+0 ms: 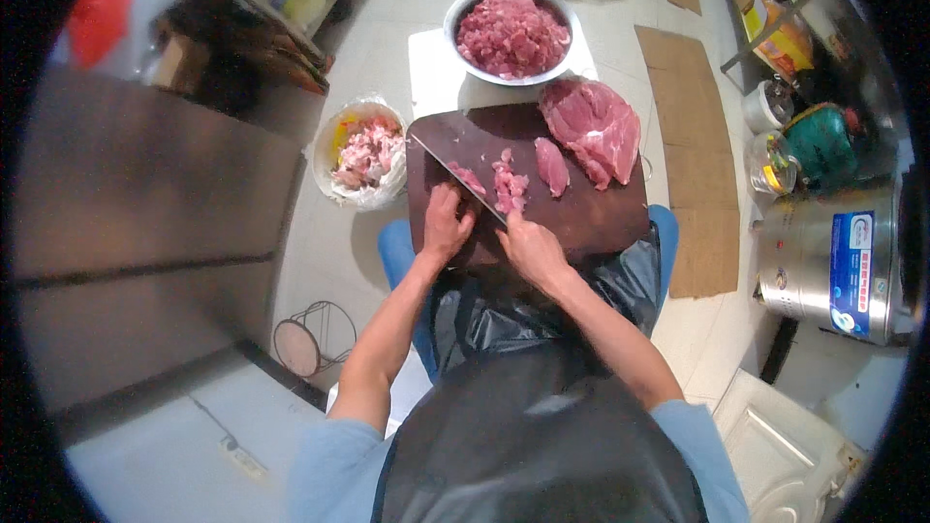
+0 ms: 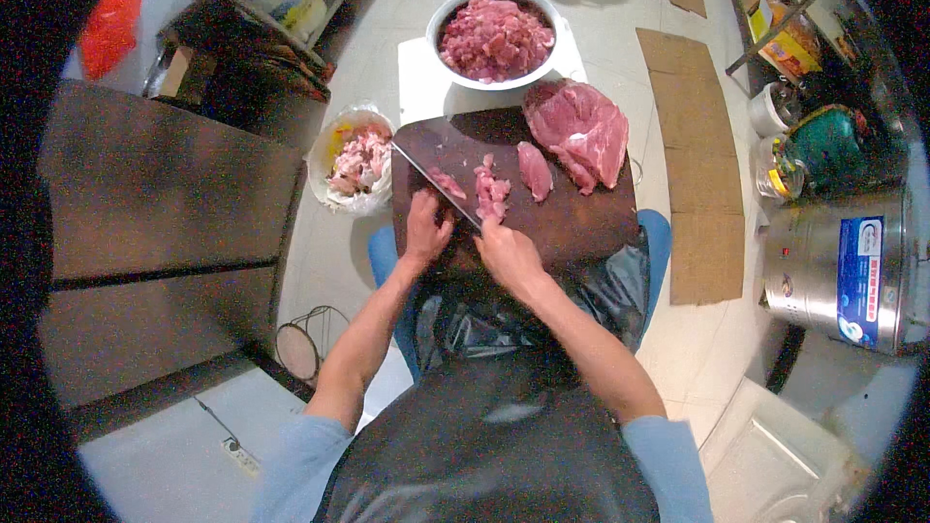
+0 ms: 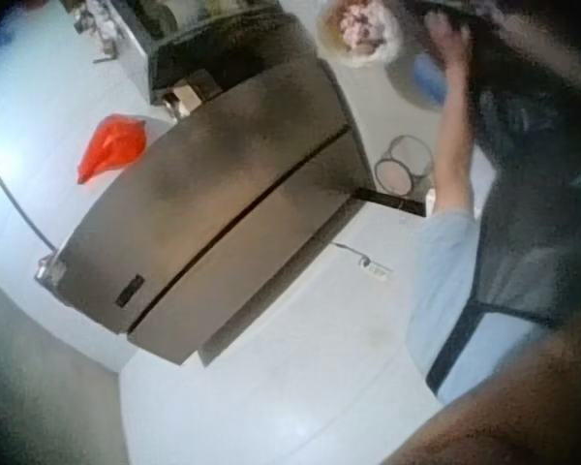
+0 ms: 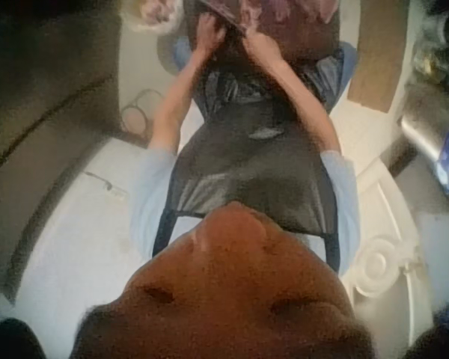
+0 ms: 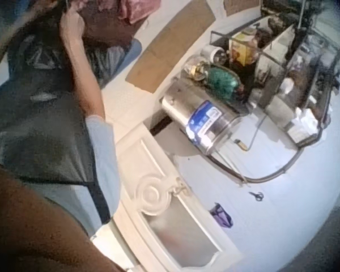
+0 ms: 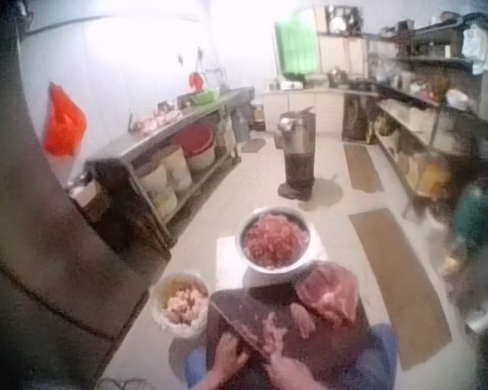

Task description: The person uses a large cleaver to slice a piece of raw meat into smaller chunks on a wooden cutting board. They repeatedly cut the meat and transfer the pieces into a white bowl. The person also wipes the blade of the cleaver with a white cloth during the process.

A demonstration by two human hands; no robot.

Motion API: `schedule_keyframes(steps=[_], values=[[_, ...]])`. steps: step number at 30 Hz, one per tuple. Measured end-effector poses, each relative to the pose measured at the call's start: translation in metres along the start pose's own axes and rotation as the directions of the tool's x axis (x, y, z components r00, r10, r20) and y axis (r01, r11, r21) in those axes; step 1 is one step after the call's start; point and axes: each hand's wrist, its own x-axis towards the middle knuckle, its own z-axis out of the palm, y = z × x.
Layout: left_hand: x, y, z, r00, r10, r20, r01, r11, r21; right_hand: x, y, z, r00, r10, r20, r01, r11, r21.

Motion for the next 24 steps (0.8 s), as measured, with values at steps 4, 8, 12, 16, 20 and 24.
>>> schedule_keyframes(steps=[4, 8, 12, 16, 20, 24], values=[[0.002, 0.006, -0.004, 1.000, 0.006, -0.006, -0.007, 0.998, -0.067, 0.015, -0.002, 0.010, 0.998, -0.013, -0.054, 0.014, 0.999, 0.029], [-0.004, 0.002, 0.001, 0.994, -0.053, -0.097, 0.053, 0.999, -0.003, -0.027, 0.012, -0.017, 0.997, 0.066, 0.033, -0.067, 0.997, 0.039], [-0.001, 0.014, -0.003, 0.971, -0.134, -0.196, 0.128, 0.991, -0.043, -0.063, 0.036, -0.031, 0.992, 0.114, 0.046, -0.115, 0.993, 0.029], [0.003, -0.005, -0.006, 0.966, -0.249, -0.064, 0.231, 0.950, -0.212, -0.062, 0.035, -0.034, 0.995, 0.095, 0.020, -0.096, 0.993, 0.068], [0.009, -0.022, -0.011, 0.941, -0.333, 0.065, 0.338, 0.936, -0.097, -0.049, 0.029, -0.029, 0.996, 0.088, 0.022, -0.089, 0.994, 0.056], [0.014, -0.023, -0.019, 0.953, -0.292, 0.083, 0.292, 0.956, 0.010, -0.047, 0.030, -0.026, 0.998, 0.057, -0.008, -0.056, 0.998, 0.043]])
